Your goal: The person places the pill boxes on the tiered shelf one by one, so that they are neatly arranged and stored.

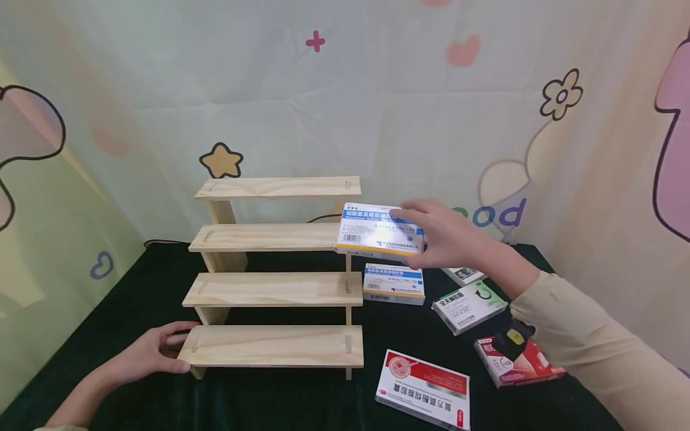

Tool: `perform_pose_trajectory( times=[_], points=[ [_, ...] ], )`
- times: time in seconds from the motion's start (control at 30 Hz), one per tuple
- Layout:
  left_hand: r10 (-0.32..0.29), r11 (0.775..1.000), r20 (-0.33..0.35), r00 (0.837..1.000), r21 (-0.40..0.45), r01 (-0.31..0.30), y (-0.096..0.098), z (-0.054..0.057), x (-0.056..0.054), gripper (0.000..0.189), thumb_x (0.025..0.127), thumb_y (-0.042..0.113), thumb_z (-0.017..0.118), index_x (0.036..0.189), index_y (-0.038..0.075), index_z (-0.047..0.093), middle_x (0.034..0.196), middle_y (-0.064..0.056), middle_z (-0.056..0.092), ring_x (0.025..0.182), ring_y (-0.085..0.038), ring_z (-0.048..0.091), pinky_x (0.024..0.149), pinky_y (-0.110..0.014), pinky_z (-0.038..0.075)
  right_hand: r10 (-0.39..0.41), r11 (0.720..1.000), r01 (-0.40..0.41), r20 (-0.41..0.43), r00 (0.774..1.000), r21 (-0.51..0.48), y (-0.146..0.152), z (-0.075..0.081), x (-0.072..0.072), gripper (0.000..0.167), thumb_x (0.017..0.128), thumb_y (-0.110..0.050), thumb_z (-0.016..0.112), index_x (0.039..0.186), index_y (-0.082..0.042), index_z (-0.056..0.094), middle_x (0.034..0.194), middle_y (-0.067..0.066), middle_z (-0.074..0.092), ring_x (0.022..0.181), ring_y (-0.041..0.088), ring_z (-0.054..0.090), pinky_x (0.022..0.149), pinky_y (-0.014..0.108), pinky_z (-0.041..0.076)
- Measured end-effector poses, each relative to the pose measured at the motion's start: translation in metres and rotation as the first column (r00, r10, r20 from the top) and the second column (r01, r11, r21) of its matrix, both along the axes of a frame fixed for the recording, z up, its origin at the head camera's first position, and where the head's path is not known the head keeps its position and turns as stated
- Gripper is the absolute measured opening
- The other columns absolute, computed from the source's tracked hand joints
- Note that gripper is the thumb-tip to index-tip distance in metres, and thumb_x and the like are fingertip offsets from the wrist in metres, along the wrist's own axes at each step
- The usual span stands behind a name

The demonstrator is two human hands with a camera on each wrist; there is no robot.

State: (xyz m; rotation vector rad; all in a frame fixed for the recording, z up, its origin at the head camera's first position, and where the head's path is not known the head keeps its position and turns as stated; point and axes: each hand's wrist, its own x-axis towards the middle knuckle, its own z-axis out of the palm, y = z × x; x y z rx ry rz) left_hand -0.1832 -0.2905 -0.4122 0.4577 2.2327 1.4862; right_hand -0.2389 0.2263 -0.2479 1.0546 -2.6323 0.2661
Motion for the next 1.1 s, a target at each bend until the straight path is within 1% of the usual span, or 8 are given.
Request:
perform_pose_trajectory(
  times=[0.13,0.3,0.37,0.57,0.73,0.8,1.1],
  points=[
    [-0.002,1.0,-0.014,1.0,-0.022,0.001,0.0,0.001,0.0,0.076,0.079,0.015,0.07,0.132,-0.015,0.025,0.129,-0.037,0.037,0.102,-0.03,0.058,0.076,-0.032,0.051,0.01,1.0,-0.01,0.005,1.0,-0.012,-0.007,0.003,-0.005,0.071,0.068,-0.024,0.076,0.129,-0.001,0.047,0.129,0.022,0.043,0.11,0.035,0.042,0.084,0.051,0.043],
    [-0.007,0.999,-0.031,0.999,-0.053,0.005,0.0,0.002,-0.001,0.076,0.079,0.016,0.071,0.132,-0.015,0.026,0.129,-0.037,0.038,0.105,-0.033,0.056,0.077,-0.033,0.05,0.037,0.998,-0.037,-0.002,0.999,-0.052,-0.013,0.005,-0.012,0.069,0.067,-0.022,0.076,0.127,0.0,0.049,0.129,0.022,0.043,0.106,0.033,0.043,0.077,0.043,0.049],
    [-0.004,0.998,-0.034,0.999,-0.065,0.002,0.0,0.002,-0.001,0.077,0.078,0.017,0.071,0.132,-0.015,0.026,0.129,-0.036,0.038,0.106,-0.034,0.055,0.078,-0.035,0.05,0.054,0.996,-0.053,0.003,0.999,-0.075,-0.016,0.007,-0.014,0.068,0.067,-0.02,0.076,0.127,0.001,0.049,0.129,0.023,0.043,0.106,0.034,0.043,0.074,0.042,0.051],
    [0.003,0.997,-0.028,1.0,-0.071,-0.005,0.0,0.003,-0.002,0.077,0.078,0.017,0.071,0.132,-0.014,0.026,0.129,-0.036,0.038,0.107,-0.035,0.055,0.079,-0.037,0.05,0.07,0.994,-0.069,0.009,0.997,-0.09,-0.028,0.013,-0.022,0.068,0.069,-0.02,0.075,0.128,-0.001,0.048,0.131,0.021,0.042,0.11,0.033,0.041,0.076,0.043,0.049],
    [0.004,0.999,-0.019,1.0,-0.053,-0.005,-0.001,0.002,-0.001,0.077,0.078,0.016,0.071,0.133,-0.014,0.026,0.13,-0.036,0.037,0.103,-0.032,0.057,0.079,-0.036,0.05,0.046,0.994,-0.043,0.023,0.999,-0.104,-0.041,0.017,-0.027,0.07,0.068,-0.023,0.076,0.129,-0.003,0.048,0.132,0.02,0.042,0.116,0.035,0.039,0.087,0.05,0.042],
    [0.002,0.999,-0.021,1.0,-0.047,-0.003,-0.002,0.002,-0.001,0.077,0.078,0.016,0.071,0.133,-0.014,0.026,0.13,-0.036,0.037,0.102,-0.032,0.058,0.078,-0.035,0.05,0.037,0.994,-0.034,0.026,0.999,-0.108,-0.047,0.018,-0.029,0.071,0.067,-0.023,0.076,0.129,-0.004,0.048,0.133,0.019,0.042,0.118,0.035,0.038,0.091,0.052,0.038],
    [-0.008,1.0,-0.033,0.999,-0.026,0.007,-0.003,0.0,0.0,0.076,0.079,0.014,0.071,0.132,-0.015,0.025,0.129,-0.037,0.037,0.103,-0.032,0.058,0.077,-0.033,0.051,0.084,0.991,-0.085,-0.017,0.996,-0.1,-0.065,0.022,-0.037,0.07,0.067,-0.024,0.076,0.128,-0.003,0.05,0.132,0.019,0.043,0.119,0.035,0.038,0.093,0.05,0.038]
  ],
)
